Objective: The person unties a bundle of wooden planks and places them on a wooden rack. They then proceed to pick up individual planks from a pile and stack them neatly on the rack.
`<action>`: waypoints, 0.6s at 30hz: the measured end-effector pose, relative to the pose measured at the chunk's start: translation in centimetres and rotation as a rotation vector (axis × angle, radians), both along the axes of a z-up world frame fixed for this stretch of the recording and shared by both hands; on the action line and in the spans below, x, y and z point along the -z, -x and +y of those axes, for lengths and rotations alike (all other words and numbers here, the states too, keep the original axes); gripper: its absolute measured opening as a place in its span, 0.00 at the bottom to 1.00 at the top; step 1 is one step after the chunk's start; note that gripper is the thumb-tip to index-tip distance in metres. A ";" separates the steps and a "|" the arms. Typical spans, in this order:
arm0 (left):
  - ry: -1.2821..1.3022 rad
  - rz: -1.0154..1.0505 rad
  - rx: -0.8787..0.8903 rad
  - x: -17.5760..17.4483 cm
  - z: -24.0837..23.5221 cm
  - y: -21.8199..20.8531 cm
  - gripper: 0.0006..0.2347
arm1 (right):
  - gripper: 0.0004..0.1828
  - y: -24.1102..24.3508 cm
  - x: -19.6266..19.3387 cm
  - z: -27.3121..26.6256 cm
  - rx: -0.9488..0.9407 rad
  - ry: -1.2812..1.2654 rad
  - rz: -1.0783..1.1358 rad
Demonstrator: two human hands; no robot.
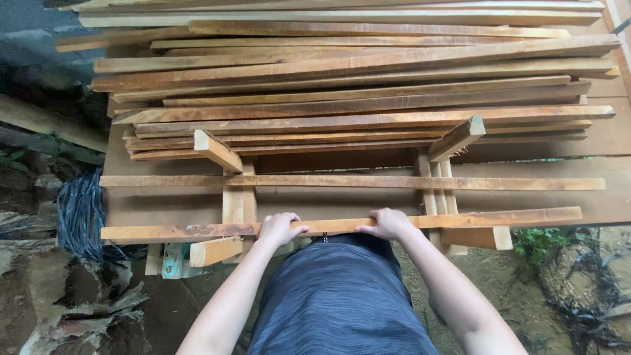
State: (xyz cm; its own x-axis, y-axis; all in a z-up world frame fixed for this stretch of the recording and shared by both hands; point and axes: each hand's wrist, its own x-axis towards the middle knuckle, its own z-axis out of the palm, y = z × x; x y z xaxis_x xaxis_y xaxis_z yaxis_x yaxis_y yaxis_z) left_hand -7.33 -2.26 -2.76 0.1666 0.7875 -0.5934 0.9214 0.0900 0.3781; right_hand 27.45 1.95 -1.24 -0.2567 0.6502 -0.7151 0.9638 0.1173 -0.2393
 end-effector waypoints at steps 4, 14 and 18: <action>-0.130 0.021 0.004 1.5 -1.5 -0.1 0.14 | 0.32 0.6 -0.2 -0.9 -0.024 -0.132 -0.004; -0.347 0.020 -0.025 2.4 -3.6 -0.9 0.22 | 0.27 0.6 2.5 -4.6 0.022 -0.741 0.230; -0.365 0.073 -0.050 4.3 -4.1 -1.1 0.21 | 0.30 0.6 3.2 -5.0 0.063 -0.602 0.184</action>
